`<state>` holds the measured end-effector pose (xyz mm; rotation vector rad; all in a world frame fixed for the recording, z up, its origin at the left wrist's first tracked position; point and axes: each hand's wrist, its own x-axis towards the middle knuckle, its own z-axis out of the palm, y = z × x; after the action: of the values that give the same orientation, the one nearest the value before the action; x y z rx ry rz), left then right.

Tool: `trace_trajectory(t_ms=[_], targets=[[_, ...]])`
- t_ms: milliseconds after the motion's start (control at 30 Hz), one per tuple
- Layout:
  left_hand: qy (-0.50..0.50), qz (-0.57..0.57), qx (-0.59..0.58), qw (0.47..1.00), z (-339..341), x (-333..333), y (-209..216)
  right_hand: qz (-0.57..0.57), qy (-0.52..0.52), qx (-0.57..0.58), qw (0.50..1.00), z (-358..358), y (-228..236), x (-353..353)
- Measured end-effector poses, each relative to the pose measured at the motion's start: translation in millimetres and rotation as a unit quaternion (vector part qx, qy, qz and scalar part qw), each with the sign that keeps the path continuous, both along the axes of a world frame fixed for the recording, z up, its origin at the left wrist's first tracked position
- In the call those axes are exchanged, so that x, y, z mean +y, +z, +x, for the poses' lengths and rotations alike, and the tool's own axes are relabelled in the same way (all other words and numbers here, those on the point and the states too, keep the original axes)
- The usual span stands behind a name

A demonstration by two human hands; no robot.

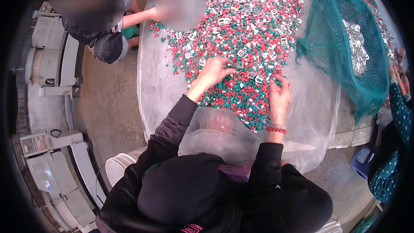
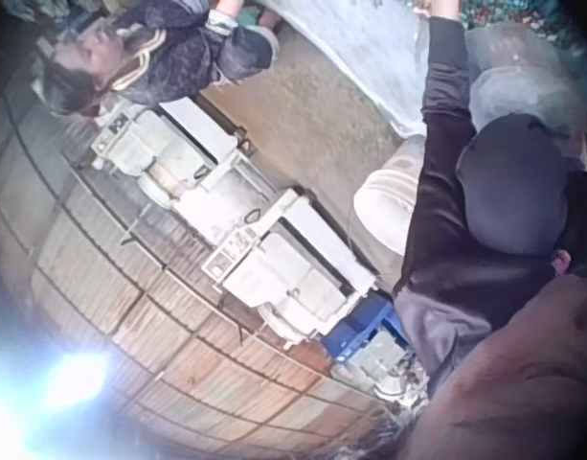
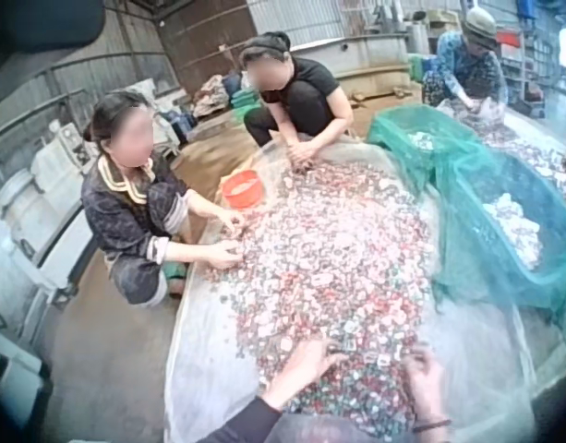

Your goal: The person sits on the floor and sorts small red, green, and white plastic pieces by hand, picking them from a large pile and placing them into a mesh bag. Other workers are also sorting nearby.

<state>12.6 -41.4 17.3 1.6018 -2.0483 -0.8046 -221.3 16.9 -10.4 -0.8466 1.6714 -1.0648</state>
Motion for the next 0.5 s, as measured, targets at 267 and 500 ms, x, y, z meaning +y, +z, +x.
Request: trace_trajectory(t_ms=[267, 500], targets=[[0.068, 0.107, -0.037, 0.991, 32, -3, -54, 0.017, 0.211, 0.326, 0.921, 35, -38, -32], [0.126, 0.261, 0.262, 0.921, 35, 6, -35, -0.054, 0.127, 0.119, 0.983, 35, -37, -19]])
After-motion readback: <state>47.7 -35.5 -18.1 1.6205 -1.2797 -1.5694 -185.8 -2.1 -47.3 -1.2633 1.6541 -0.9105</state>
